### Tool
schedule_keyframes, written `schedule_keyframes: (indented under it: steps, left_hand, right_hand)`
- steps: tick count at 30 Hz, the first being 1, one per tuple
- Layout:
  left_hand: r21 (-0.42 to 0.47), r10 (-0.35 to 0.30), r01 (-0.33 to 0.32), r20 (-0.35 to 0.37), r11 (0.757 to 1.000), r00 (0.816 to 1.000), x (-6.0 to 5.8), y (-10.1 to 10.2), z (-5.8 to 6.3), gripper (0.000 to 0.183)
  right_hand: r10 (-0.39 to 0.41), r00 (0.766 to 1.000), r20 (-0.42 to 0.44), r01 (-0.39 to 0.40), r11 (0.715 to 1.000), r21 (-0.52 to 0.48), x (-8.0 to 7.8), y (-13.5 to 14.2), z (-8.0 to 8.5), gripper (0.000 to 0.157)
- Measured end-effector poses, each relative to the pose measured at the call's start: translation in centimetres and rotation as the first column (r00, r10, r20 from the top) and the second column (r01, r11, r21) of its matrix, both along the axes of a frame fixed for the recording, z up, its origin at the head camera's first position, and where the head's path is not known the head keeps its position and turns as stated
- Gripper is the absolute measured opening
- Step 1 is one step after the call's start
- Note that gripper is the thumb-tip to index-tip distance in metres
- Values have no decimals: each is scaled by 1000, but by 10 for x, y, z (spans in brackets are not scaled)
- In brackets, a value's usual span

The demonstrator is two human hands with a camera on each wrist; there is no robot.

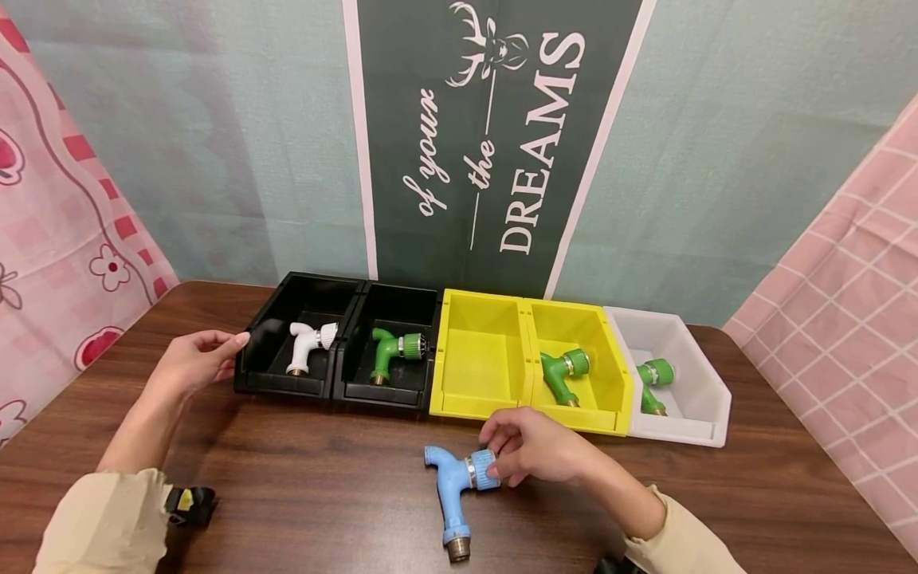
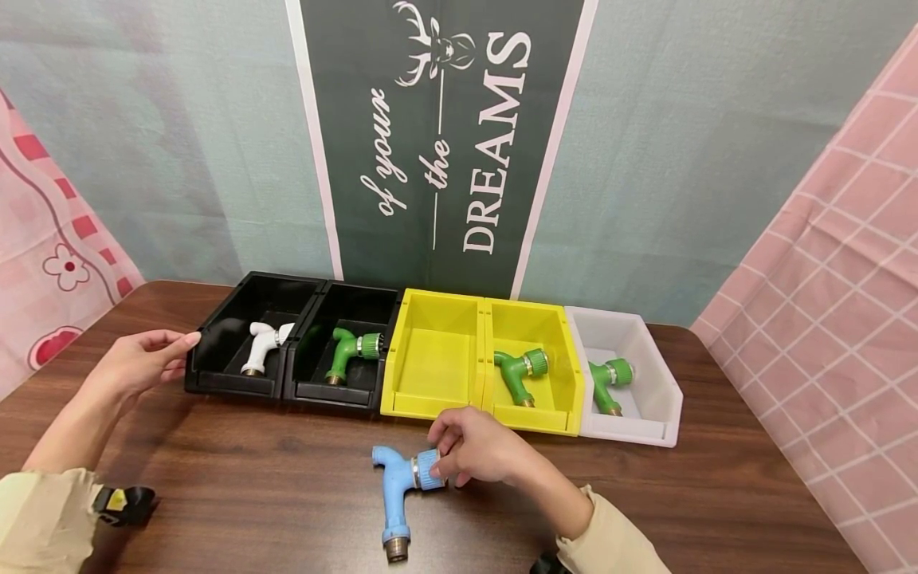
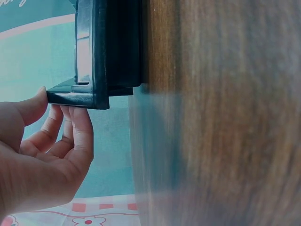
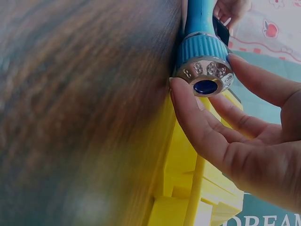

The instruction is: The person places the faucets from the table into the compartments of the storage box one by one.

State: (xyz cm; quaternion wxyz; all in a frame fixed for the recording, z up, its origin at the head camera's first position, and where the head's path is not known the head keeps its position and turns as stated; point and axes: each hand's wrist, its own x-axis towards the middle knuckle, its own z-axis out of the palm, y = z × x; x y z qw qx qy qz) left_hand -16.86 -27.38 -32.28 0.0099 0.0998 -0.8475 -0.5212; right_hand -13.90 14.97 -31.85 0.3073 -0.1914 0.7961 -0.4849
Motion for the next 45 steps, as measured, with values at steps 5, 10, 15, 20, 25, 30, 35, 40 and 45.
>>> schedule_keyframes:
  steps: [5,10,15,20,25,30,35,40,45]
  left_hand:
    - [-8,0,0,5,1000,1000,0,0,0,52]
    - [-13,-2,2,12,1000,1000,-1,0,0,53]
    - [-6,-3,3,14,1000,1000,-1,-1,0,53]
    - [18,12,-12,12,1000,1000,-3,-3,-3,49]
    - [26,11,-11,8,1000,1000,-4,-4,-5,45]
    - [17,-6,6,1,1000,1000,-1,-1,-1,47]
    - [11,-5,5,12,1000,1000,0,-1,1,48]
    - [18,-5,5,23,1000,1000,-3,-5,-4,50]
    - [53,16,-17,21,998,1000,-14,-20,-23,49]
  right_hand:
    - [-1,1000,11,1,1000,-18,0,-1,0,26]
    - [1,1000,31,1,999,-43,0,-1,1,26]
    - [-8,999,45,12,997,-74,0,-2,2,27]
    - [-22,999,46,25,996,-87,-1,-2,2,28]
    - [-28,998,52,34,994,-108,-1,-2,3,27]
    - [-33,998,47,39,991,-129,0,-2,4,27]
    - [-42,999,34,46,990,-137,0,-2,5,29]
    - [-53,998,14,55,990,-133,-1,-2,7,30]
    - [-59,998,12,60,989,-132,-1,-1,8,30]
